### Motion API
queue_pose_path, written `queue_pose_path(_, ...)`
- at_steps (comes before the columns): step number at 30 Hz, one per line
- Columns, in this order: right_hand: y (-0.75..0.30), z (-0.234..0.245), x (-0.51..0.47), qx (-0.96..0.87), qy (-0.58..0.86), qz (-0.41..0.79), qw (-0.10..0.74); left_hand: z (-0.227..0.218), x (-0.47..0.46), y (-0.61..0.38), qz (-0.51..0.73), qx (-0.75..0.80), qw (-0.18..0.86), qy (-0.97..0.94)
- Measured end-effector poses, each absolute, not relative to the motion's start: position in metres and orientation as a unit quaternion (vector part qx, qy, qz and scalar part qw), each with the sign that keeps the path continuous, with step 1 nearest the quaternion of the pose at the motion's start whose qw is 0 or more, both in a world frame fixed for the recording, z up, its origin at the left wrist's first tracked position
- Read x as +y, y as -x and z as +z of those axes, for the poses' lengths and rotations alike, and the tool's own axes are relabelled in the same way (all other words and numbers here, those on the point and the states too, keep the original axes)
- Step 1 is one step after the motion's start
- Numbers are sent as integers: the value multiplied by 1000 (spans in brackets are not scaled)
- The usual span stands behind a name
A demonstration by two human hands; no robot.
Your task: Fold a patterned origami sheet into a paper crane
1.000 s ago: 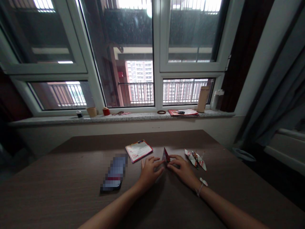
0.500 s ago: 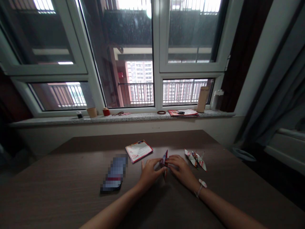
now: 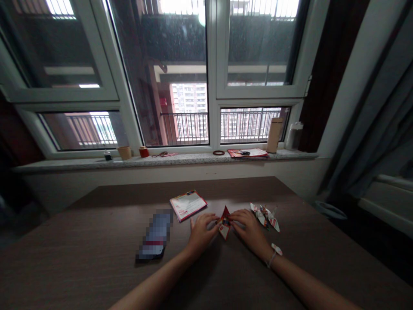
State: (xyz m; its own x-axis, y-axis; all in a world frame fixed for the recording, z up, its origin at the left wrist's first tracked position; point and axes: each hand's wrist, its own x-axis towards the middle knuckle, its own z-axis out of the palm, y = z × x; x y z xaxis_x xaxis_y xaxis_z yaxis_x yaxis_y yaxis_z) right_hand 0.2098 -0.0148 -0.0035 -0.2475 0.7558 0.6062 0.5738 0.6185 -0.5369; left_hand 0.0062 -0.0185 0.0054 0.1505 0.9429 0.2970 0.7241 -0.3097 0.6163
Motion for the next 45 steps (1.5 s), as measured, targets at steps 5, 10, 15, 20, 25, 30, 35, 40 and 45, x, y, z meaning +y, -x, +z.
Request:
queue_pose_path(5,-214,-5,-15,-781,444,85,431,2,-14,-2,326,560,157,-745)
queue_pose_path(10,-211,-2,-21,-790,447,98,407,-3,-7,5,300,557,157,-759)
queue_pose_path(15,-209,0,-23,-788,467,126,381,-3,-4,7,290,559,149,-762)
queue_pose_path(20,-211,3,-24,-805,448,142,361,0,-5,7,280,561,141,-767)
queue_pose_path(25,-212,1,-24,-833,429,115,329,0,-4,10,277,563,139,-766)
queue_pose_path(30,-211,-2,-25,-841,420,96,326,-1,-2,12,267,552,140,-778)
queue_pose_path(35,-209,-2,-26,-845,420,89,319,1,-4,11,269,546,138,-781)
queue_pose_path(40,-209,-2,-25,-851,426,76,296,0,-9,9,248,536,128,-797)
queue_pose_path(45,-211,-3,-24,-853,431,89,280,-3,-8,9,225,537,122,-804)
